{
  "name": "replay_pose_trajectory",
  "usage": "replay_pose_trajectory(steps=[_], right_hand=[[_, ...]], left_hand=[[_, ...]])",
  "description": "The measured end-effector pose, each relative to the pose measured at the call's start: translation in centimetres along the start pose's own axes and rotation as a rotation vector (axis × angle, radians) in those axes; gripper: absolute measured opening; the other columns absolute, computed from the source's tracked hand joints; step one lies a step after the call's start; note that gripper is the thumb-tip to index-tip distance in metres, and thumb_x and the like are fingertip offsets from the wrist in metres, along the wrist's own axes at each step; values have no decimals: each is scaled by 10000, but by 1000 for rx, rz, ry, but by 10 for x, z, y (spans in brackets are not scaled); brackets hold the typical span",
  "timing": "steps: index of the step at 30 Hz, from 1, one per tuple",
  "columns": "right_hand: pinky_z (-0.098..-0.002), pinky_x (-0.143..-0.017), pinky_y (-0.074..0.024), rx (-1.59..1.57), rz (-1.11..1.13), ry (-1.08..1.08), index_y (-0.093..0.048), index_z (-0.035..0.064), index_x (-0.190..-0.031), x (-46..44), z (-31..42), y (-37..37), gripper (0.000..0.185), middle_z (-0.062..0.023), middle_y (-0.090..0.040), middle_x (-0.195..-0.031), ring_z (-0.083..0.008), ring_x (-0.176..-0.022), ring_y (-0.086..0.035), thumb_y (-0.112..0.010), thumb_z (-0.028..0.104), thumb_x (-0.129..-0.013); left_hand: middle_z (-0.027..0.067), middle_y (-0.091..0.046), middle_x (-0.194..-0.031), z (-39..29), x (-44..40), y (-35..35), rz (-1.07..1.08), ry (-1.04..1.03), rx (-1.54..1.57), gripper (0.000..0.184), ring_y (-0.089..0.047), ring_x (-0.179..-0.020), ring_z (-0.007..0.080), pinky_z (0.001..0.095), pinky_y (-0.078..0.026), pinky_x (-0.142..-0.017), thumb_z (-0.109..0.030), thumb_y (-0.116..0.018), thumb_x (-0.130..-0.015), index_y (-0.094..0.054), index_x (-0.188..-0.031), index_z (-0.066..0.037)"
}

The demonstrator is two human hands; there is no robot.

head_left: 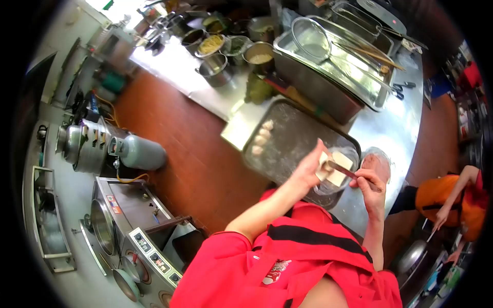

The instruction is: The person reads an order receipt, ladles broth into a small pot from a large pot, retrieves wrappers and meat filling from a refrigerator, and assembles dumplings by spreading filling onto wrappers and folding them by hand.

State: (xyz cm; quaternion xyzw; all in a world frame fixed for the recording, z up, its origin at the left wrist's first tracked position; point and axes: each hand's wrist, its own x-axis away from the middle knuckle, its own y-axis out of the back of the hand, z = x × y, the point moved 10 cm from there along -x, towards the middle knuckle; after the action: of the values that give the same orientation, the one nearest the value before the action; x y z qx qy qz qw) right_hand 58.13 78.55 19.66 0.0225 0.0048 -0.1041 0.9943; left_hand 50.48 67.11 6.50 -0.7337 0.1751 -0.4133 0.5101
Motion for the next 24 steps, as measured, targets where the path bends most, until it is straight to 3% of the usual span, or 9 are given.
replay_pose_trajectory(steps=[1, 2, 3, 5, 7, 12, 16, 19, 24], right_hand=[[-261, -719, -519, -106, -76, -60, -616, -36, -972, 8, -11, 11, 104, -87, -621, -839, -162, -755, -632, -550, 1, -900], [-268, -721, -523, -209, -138, -137, -617, -35, -975, 17, -29, 21, 107, -88, -624, -835, -166, -755, -634, -551, 12, -904], [-274, -724, -526, -314, -218, -210, -617, -33, -978, 26, -47, 31, 111, -89, -626, -831, -169, -756, -636, -552, 23, -907], [-279, -713, -529, -318, -186, -300, -610, -24, -1007, 34, -59, 18, 125, -93, -620, -819, -169, -744, -624, -537, 31, -921], [-284, -721, -532, -342, -133, -279, -603, -26, -1015, 30, -64, 3, 127, -93, -622, -835, -174, -751, -627, -543, 30, -918], [-270, -730, -531, -284, -125, -205, -608, -25, -1021, 4, -46, -7, 149, -95, -646, -827, -167, -756, -641, -570, 71, -913], [-253, -732, -526, -145, -131, -186, -610, -22, -1026, -7, -50, -4, 160, -91, -656, -831, -161, -770, -652, -570, 84, -913], [-255, -728, -526, -145, -139, -191, -613, -22, -1011, -14, -51, -11, 147, -91, -658, -832, -162, -767, -658, -566, 70, -906], [-265, -718, -538, -325, -159, -345, -609, -11, -1000, -14, -73, -4, 138, -77, -630, -877, -157, -755, -652, -570, 90, -915]], left_hand=[[-19, -527, -663, -3, -3, -8, 156, 71, 129, 328, -510, -593, 134, 290, -451, -539, -432, -551, -909, -552, -756, -141], [-35, -505, -652, -4, -4, -2, 12, 102, 263, 274, -496, -598, 108, 253, -440, -519, -404, -554, -915, -570, -804, -153], [-39, -481, -632, -11, -9, -6, 150, 41, 205, 204, -466, -576, 102, 224, -419, -497, -345, -533, -938, -577, -926, -147], [22, -496, -762, -14, 0, -28, 248, 37, 246, 201, -422, -581, 94, 200, -379, -476, -193, -504, -960, -518, -1136, -96], [88, -491, -908, -9, 2, -32, 153, 50, 215, 268, -421, -623, 97, 199, -386, -505, -105, -514, -948, -506, -1215, -92], [69, -498, -878, -10, -1, -30, 217, -6, 166, 246, -453, -670, 111, 227, -415, -606, -84, -520, -943, -521, -1188, -82], [16, -529, -806, -17, -2, -23, 236, -112, -18, 207, -498, -721, 121, 229, -426, -701, -156, -558, -937, -553, -1120, -61], [7, -567, -854, -24, 19, -33, 85, -153, -363, 177, -513, -767, 93, 217, -420, -712, -190, -554, -943, -580, -1074, -73], [5, -579, -917, -74, 23, -20, 26, -400, -1231, 152, -524, -786, 78, 239, -431, -675, -195, -586, -921, -664, -963, -72]])
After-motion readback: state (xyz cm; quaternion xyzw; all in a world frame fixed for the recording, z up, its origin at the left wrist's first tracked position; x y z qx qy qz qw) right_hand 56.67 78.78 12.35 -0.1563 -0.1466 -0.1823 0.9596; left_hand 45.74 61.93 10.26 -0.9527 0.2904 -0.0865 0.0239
